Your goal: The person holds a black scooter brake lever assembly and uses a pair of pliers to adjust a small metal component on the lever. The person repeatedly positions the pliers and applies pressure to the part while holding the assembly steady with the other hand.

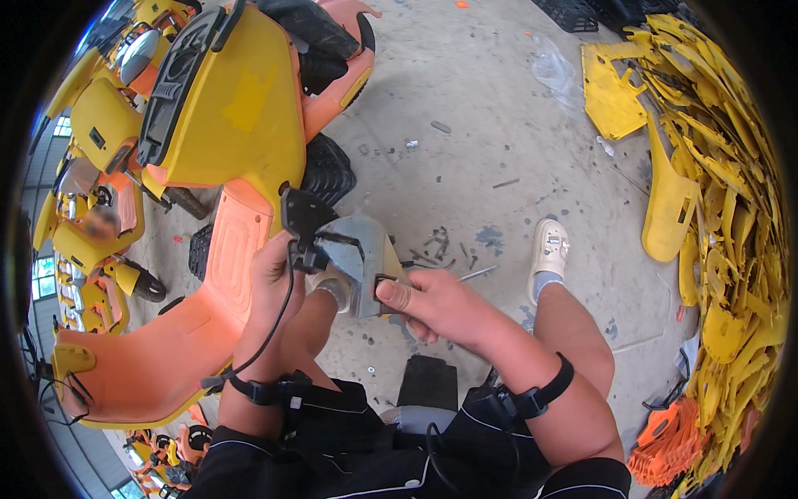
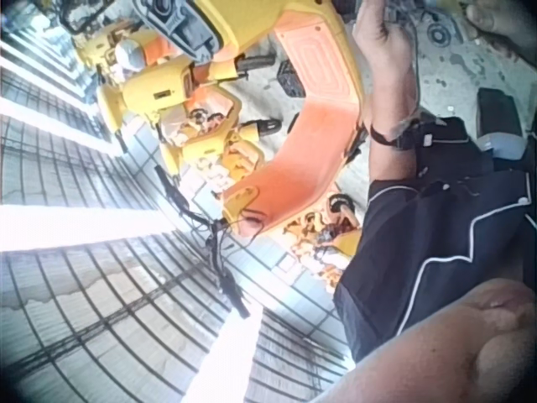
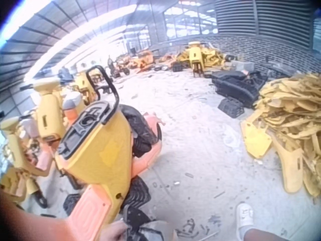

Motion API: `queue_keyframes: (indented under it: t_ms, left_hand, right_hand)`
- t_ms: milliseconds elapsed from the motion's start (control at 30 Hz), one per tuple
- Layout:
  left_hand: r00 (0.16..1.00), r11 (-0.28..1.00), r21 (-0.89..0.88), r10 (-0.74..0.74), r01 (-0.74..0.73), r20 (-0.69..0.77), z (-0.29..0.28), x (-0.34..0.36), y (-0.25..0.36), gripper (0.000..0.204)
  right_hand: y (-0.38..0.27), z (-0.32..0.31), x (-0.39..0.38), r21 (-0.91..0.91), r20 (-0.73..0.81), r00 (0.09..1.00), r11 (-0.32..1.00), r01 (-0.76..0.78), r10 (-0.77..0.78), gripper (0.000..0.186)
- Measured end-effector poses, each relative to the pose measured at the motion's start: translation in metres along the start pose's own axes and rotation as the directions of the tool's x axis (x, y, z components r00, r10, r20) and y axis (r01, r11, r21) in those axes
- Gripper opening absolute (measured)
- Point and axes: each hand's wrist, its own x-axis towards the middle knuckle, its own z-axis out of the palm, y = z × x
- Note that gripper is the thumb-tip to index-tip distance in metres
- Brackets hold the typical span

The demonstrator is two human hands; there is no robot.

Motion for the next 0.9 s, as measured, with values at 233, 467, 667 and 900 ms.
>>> queue_keyframes:
  t_ms: [233, 467, 667, 900]
  left_hand:
    - [0.853, 0.929, -0.05, -0.314, 0.367, 0.418, -0.019, -0.009, 0.005, 0.011]
    - [0.811, 0.954, -0.082, -0.197, 0.288, 0.55, -0.02, -0.007, -0.003, 0.018]
    - [0.955, 0.96, -0.205, -0.134, 0.192, 0.266, 0.008, -0.008, 0.005, 0.042]
    - [0.998, 0.997, 0.05, 0.06, -0.059, -0.018, 0.022, -0.014, -0.011, 0.041]
  right_hand:
    - [-0.001, -0.039, -0.002, -0.431, -0.064, 0.994, 0.901, 0.054, -0.09, 0.065]
    - [0.025, -0.05, 0.008, -0.419, 0.061, 0.988, 0.895, 0.152, -0.139, 0.058]
    - [0.021, -0.039, 0.009, -0.206, 0.039, 0.994, 0.972, 0.111, -0.106, 0.054]
    - [0.025, -0.025, 0.008, -0.083, 0.009, 0.98, 0.977, 0.198, -0.198, 0.056]
